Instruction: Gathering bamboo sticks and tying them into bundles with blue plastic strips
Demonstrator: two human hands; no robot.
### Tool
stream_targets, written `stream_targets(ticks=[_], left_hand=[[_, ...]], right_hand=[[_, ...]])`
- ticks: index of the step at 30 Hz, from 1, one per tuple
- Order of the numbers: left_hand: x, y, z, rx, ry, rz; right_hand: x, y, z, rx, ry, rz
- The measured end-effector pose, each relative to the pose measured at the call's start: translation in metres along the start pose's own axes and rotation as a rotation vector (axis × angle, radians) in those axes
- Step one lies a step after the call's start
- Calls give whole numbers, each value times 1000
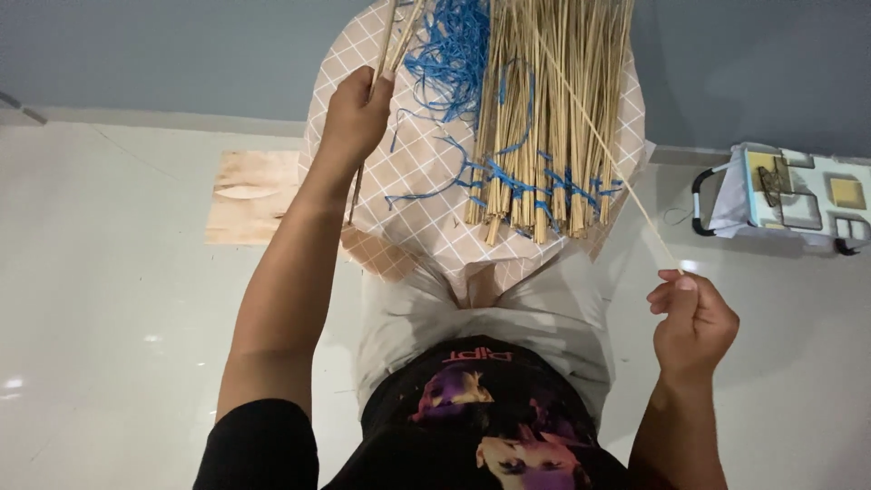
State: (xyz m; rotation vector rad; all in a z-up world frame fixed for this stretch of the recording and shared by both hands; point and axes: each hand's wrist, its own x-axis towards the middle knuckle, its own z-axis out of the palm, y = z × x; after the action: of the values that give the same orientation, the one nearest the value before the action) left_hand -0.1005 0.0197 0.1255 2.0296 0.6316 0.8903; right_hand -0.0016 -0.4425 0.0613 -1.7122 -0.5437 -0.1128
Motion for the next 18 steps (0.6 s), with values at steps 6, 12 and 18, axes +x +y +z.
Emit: stream_targets(ticks=[6,12,18], left_hand=[[-9,12,-5,-180,-120,-72],[-6,0,1,-275,-67,-31],[-15,29,-9,-273,-165,-290]], right_hand=[[2,-1,-13,14,-110,29],[-3,3,-9,114,-167,86],[-4,2,-2,29,-188,65]])
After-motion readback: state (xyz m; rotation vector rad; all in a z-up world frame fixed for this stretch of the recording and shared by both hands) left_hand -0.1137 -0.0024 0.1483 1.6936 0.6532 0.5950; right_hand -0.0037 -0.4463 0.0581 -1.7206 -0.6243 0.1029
